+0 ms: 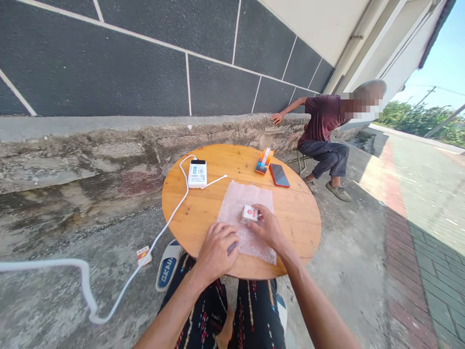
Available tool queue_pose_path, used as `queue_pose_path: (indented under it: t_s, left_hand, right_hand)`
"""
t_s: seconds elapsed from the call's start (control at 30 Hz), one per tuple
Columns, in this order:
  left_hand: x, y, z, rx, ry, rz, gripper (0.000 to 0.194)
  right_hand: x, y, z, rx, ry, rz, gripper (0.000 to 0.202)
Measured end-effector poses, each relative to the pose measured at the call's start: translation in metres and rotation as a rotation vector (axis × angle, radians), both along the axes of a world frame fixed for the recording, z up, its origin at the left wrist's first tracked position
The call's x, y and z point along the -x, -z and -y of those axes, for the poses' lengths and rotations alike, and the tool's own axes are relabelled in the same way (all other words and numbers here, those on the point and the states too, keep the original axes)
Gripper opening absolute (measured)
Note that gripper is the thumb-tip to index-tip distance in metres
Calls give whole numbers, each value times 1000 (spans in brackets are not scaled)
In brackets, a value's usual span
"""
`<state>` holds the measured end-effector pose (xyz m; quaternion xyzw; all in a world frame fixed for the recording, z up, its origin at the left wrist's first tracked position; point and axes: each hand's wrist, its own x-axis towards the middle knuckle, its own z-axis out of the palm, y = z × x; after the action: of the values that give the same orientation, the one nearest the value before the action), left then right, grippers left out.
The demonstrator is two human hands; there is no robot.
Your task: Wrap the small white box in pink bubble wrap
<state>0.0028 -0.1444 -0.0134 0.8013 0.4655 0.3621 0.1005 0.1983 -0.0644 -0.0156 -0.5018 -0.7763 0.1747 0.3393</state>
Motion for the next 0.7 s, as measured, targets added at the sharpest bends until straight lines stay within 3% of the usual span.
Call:
queue_pose_path:
  t_s: [0.17, 0.3, 0.4, 0.5, 0.63, 0.7]
  left_hand:
    - [1, -1, 0, 0, -7, 16, 8]
    - [2, 0, 1, -14, -1, 73, 11]
    - [4, 0, 2, -31, 2, 96, 13]
    - [4, -2, 4, -43, 9, 72, 16]
    - [0, -4, 4, -55, 9, -30, 41]
    - [-4, -3, 3, -78, -28, -64, 38]
  right_hand:
    - [-7, -9, 22, -105, 1, 11, 54]
    - [-12, -21, 68, -141, -64, 147, 40]
    - [-8, -21, 92, -158, -114, 347, 31]
    - [0, -14, 97, -242, -54, 426, 17]
    - [2, -13, 90, -299, 19, 353, 19]
    - [1, -16, 89, -298, 23, 305, 19]
